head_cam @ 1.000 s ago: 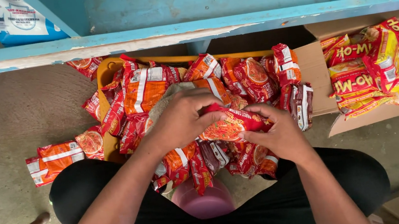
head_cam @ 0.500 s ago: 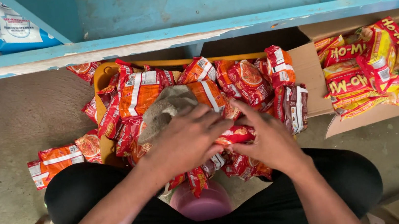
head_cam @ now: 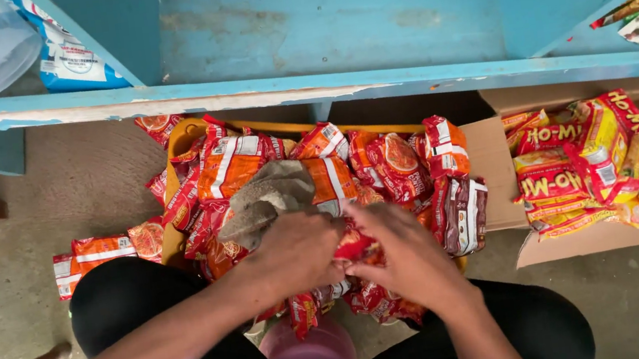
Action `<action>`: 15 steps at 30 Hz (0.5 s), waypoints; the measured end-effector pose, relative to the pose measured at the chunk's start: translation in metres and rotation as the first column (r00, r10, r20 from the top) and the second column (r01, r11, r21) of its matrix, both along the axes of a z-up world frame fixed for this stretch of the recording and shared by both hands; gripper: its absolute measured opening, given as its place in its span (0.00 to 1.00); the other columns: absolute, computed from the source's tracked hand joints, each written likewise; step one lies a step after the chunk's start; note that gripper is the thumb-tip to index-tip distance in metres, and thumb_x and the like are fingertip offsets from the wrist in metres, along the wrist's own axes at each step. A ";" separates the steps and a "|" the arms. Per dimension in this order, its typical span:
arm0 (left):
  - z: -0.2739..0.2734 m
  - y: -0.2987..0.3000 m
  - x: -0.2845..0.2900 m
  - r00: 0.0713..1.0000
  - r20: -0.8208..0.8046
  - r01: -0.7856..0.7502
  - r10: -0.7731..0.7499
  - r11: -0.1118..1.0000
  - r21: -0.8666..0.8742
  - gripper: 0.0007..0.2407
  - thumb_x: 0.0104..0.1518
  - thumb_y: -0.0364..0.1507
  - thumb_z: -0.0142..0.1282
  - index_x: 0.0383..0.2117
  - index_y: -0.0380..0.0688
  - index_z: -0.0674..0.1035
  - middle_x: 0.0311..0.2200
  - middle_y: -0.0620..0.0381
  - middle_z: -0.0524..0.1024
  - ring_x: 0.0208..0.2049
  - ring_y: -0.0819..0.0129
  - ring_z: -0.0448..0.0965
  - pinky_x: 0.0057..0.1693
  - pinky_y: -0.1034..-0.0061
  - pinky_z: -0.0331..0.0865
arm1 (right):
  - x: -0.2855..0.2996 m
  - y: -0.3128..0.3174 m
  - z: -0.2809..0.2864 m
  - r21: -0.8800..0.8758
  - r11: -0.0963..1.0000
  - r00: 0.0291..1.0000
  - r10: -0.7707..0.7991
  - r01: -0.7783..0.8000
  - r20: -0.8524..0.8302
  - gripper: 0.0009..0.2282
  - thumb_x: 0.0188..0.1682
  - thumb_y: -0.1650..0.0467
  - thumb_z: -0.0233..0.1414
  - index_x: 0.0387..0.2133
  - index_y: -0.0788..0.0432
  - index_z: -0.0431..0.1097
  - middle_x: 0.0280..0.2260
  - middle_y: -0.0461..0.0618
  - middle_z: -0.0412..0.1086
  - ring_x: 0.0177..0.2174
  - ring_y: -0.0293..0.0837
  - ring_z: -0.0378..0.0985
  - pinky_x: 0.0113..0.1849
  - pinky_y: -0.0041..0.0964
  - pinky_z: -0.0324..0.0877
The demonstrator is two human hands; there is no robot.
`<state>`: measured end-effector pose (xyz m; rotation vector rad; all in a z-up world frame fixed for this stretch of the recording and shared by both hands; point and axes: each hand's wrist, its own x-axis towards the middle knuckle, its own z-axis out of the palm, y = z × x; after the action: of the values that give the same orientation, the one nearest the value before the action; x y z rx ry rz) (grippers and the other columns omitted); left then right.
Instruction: Wiping instant noodle packets with a cloth to remove dust and then stocking them onto a shelf.
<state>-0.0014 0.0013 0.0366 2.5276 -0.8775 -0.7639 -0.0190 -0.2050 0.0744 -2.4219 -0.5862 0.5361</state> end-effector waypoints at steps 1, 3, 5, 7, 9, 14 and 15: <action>0.023 0.000 0.008 1.000 0.008 -0.002 0.002 1.000 0.004 0.14 0.48 0.37 0.63 0.29 0.37 0.85 0.28 0.41 0.82 0.33 0.41 0.83 0.37 0.53 0.77 | 0.001 -0.007 0.009 0.004 1.000 1.000 0.002 -0.002 0.008 0.43 0.38 0.73 0.67 0.68 0.51 0.51 0.52 0.63 0.69 0.53 0.57 0.69 0.56 0.53 0.63; 0.070 0.003 0.024 0.999 0.014 -0.049 0.048 0.986 0.156 0.10 0.55 0.31 0.63 0.36 0.38 0.78 0.24 0.51 0.78 0.18 0.63 0.78 0.25 0.74 0.77 | 0.005 -0.018 0.026 0.338 0.905 0.953 -0.296 0.259 0.064 0.36 0.35 0.66 0.65 0.61 0.56 0.60 0.61 0.55 0.64 0.60 0.54 0.66 0.58 0.52 0.60; 0.095 0.014 0.046 0.985 0.028 -0.172 0.170 0.975 0.138 0.15 0.52 0.37 0.62 0.40 0.41 0.79 0.31 0.46 0.80 0.29 0.50 0.80 0.36 0.60 0.77 | 0.031 -0.030 0.029 0.415 0.854 0.921 -0.379 0.313 0.087 0.32 0.42 0.63 0.60 0.61 0.60 0.61 0.56 0.61 0.66 0.57 0.59 0.67 0.56 0.56 0.62; 0.116 0.022 0.066 0.960 0.025 -0.280 0.279 0.953 0.117 0.20 0.49 0.43 0.61 0.44 0.44 0.81 0.37 0.41 0.82 0.41 0.38 0.83 0.46 0.47 0.76 | 0.061 -0.042 0.024 0.480 0.792 0.878 -0.470 0.376 0.089 0.29 0.49 0.60 0.55 0.60 0.64 0.62 0.51 0.67 0.68 0.54 0.64 0.68 0.55 0.60 0.64; 0.138 0.029 0.093 0.903 0.052 -0.428 0.426 0.903 0.038 0.26 0.51 0.45 0.62 0.50 0.39 0.77 0.44 0.35 0.81 0.47 0.31 0.79 0.54 0.42 0.72 | 0.105 -0.053 0.013 0.435 0.864 0.830 -0.425 0.253 0.362 0.18 0.52 0.69 0.62 0.54 0.61 0.71 0.46 0.56 0.72 0.50 0.59 0.74 0.50 0.52 0.70; 0.106 0.044 0.206 0.770 0.431 -0.392 0.470 0.882 -0.263 0.23 0.52 0.39 0.70 0.44 0.31 0.77 0.39 0.30 0.79 0.44 0.26 0.78 0.47 0.40 0.72 | 0.223 -0.079 -0.059 0.360 0.823 0.686 -0.566 0.439 0.457 0.09 0.53 0.63 0.61 0.43 0.48 0.77 0.39 0.46 0.76 0.44 0.54 0.77 0.46 0.51 0.70; 0.095 0.046 0.231 0.679 0.576 -0.324 0.455 0.890 -0.321 0.26 0.51 0.36 0.75 0.48 0.28 0.75 0.42 0.26 0.78 0.45 0.24 0.77 0.49 0.38 0.71 | 0.239 -0.080 -0.070 0.306 0.721 0.616 -0.691 0.622 0.378 0.08 0.51 0.58 0.58 0.39 0.42 0.78 0.36 0.41 0.78 0.41 0.54 0.79 0.44 0.54 0.71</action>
<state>0.2298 0.0475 0.1316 2.6669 -0.4981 0.3491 0.2202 -0.2845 0.0040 -2.3903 0.1325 -0.4178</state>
